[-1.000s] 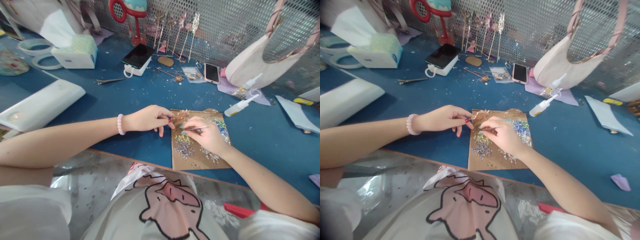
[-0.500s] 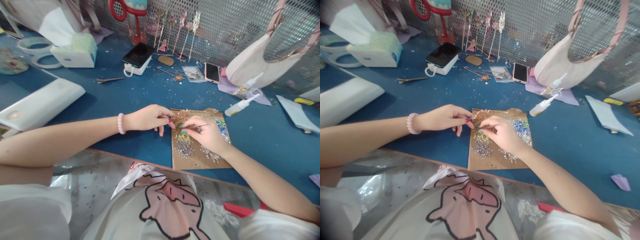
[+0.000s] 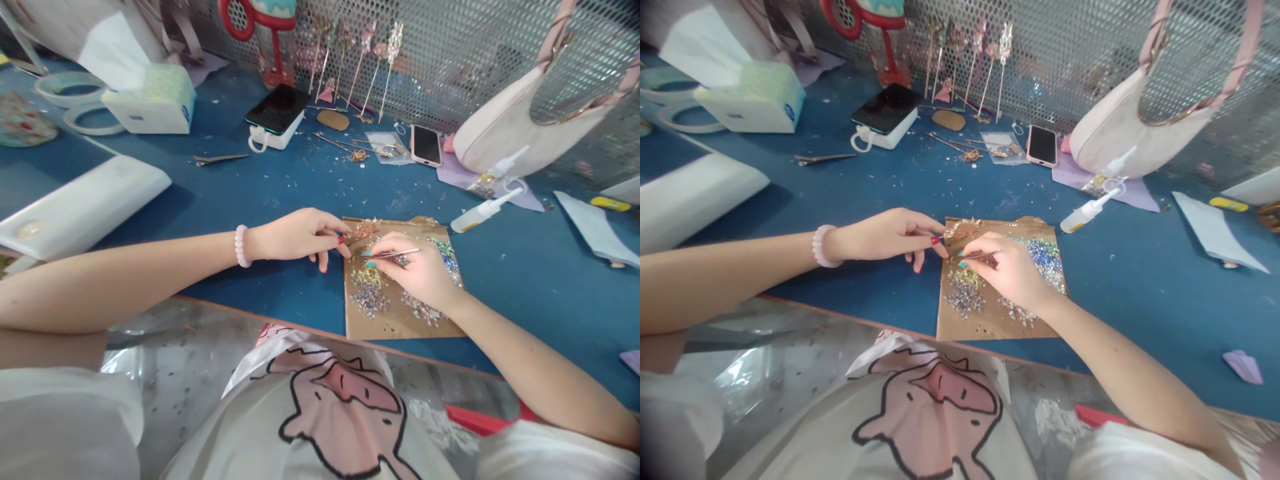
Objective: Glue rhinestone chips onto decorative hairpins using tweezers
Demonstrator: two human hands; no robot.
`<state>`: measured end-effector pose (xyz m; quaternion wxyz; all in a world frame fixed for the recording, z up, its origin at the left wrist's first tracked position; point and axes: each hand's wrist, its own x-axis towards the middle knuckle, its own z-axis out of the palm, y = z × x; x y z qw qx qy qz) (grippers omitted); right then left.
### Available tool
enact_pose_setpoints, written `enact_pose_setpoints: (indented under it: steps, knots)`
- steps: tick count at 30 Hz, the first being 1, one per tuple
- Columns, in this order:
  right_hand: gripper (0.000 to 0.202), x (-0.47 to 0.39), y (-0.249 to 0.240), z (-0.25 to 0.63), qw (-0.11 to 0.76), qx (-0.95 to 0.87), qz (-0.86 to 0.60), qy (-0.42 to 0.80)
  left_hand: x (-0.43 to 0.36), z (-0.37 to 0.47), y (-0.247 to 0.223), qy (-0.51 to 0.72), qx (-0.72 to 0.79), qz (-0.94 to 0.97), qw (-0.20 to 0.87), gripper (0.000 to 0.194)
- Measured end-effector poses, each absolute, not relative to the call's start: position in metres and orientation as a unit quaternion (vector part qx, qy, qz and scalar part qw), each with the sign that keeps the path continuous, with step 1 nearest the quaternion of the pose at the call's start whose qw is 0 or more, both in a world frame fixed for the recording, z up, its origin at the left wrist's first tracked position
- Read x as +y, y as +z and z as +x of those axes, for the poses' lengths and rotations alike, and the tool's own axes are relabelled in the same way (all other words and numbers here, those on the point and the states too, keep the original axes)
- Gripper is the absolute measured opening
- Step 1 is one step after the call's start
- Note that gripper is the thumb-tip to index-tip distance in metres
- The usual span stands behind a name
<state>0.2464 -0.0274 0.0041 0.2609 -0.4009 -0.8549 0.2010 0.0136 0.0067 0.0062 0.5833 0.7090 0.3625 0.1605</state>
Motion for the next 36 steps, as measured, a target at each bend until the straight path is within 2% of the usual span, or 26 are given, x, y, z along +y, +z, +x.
enact_pose_setpoints:
  steps: [18,26,36]
  knots:
    - [0.011,-0.035,0.013,0.246,0.369,-0.852,-0.319,0.19,0.003,0.015,0.019,0.066,0.322,0.654,0.681,0.027]
    - [0.012,-0.036,0.011,0.242,0.377,-0.859,-0.306,0.163,0.002,0.017,0.018,0.071,0.308,0.644,0.696,0.021]
    - [0.01,-0.036,0.012,0.241,0.366,-0.866,-0.309,0.145,0.001,0.018,0.02,0.075,0.312,0.628,0.709,0.023]
